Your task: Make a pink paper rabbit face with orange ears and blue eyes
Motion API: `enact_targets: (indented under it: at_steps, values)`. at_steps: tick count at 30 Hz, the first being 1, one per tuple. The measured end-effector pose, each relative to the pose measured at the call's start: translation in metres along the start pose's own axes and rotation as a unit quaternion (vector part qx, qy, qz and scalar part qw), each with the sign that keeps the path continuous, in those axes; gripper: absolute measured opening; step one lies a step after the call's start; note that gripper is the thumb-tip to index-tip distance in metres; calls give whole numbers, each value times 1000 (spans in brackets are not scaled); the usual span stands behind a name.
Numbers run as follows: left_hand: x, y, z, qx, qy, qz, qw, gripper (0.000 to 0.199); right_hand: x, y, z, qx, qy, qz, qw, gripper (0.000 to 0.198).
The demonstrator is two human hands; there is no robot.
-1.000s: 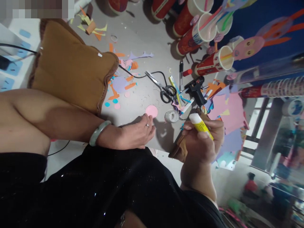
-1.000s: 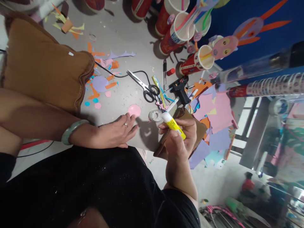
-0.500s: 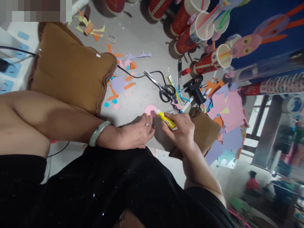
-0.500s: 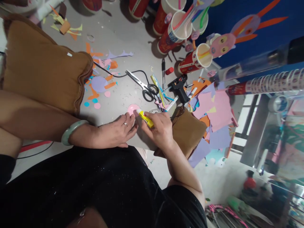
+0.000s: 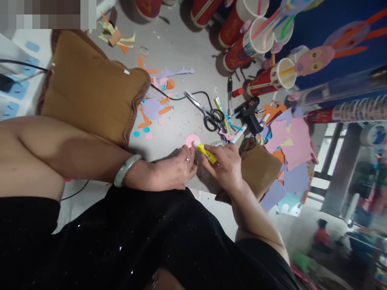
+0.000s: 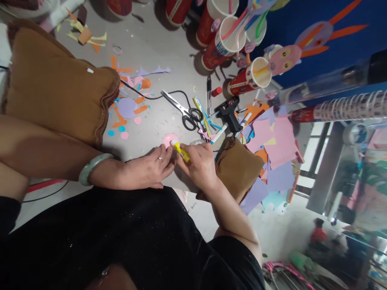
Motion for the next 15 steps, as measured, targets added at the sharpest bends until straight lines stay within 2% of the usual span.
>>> enact_targets:
  at_steps: [4,7,9,11,12,15]
  values:
    - [0,1,1,-15,-8,-5,1000,86,5,1,-3,0,28,1,1000,15]
    - [0,2,1,-23,-4,-8,1000,85,19,-12,-8,69,131,32,988,20]
    - [0,3,1,-31,-5,-11,999,84,35,-29,-16,168,212,117,956,24]
    - [0,3,1,-38,-9,-15,999,84,52,-44,-25,248,261,218,907,27]
    - [-1,2,1,-39,-11,-16,999,84,59,-47,-27,247,275,256,893,28]
    - [-1,1,0,-40,-14,-27,999,83,76,-46,-31,184,312,336,870,31]
Point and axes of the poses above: each hand's wrist, its own z-axis towards the middle knuckle, its own y-axis out of the palm, x = y × z, the point moved 6 cm from there along z, towards the middle knuckle, and after that the axes turned 7 degrees about -z, right-handed, at the moved point
